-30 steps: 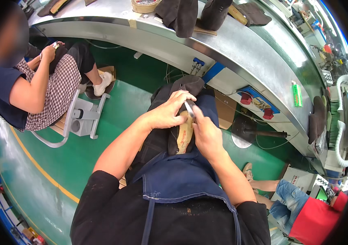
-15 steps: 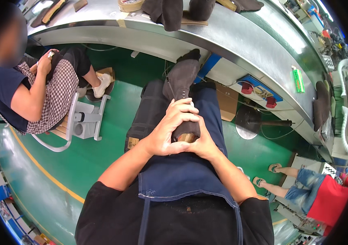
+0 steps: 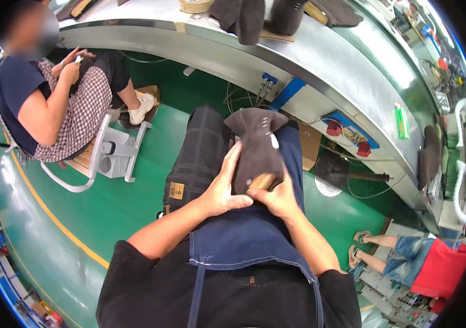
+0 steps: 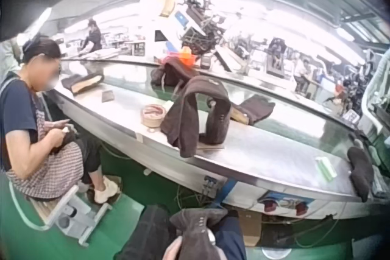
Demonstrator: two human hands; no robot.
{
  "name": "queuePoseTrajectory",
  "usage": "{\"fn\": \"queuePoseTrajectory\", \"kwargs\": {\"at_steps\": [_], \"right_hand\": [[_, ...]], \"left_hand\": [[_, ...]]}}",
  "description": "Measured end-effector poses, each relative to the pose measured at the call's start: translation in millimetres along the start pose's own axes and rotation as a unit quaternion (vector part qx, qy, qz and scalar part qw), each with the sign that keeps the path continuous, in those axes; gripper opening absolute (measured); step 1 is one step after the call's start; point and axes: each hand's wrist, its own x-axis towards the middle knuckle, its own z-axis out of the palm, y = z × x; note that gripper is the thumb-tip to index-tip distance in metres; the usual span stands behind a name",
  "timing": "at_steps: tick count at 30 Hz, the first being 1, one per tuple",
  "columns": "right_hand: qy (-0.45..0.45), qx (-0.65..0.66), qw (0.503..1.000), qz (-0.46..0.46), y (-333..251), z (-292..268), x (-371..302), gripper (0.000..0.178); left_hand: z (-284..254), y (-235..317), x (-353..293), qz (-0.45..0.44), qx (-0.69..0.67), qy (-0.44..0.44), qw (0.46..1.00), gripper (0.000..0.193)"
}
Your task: Apply adhesive or trimming material to the sole and inner part of boots at a manufacturing station.
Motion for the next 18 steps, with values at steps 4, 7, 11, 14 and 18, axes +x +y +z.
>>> {"fn": "queuePoseTrajectory", "kwargs": {"at_steps": [4,7,11,14,18], "right_hand": [[0.141,0.065,0.987,-0.035,-37.1,-25.3,13.7,0.062],[0.112,0.088,0.989,-0.037,-38.5,-98.0,5.3,0.081],[0.165,0.24,0.953,-0.083,-90.2,-138.8,-29.3,0.051],[0.195,0.207,0.952,-0.115,-90.5,-123.7,-47.0,0.049],[0.216,0.157,0.959,-0.1,-92.2,-172.1,-129.7,0.048]], "left_hand": [[3.8,28.6,36.3,0.073,-0.122,-0.03,0.989,0.113],[-3.2,39.3,64.4,0.099,-0.146,0.006,0.984,0.107],[-33.4,7.8,102.9,-0.029,-0.124,0.271,0.954,0.088],[-55.7,-21.5,117.9,-0.201,-0.232,0.224,0.925,0.118],[-41.6,-23.6,123.7,-0.239,-0.33,0.154,0.9,0.089]]}}
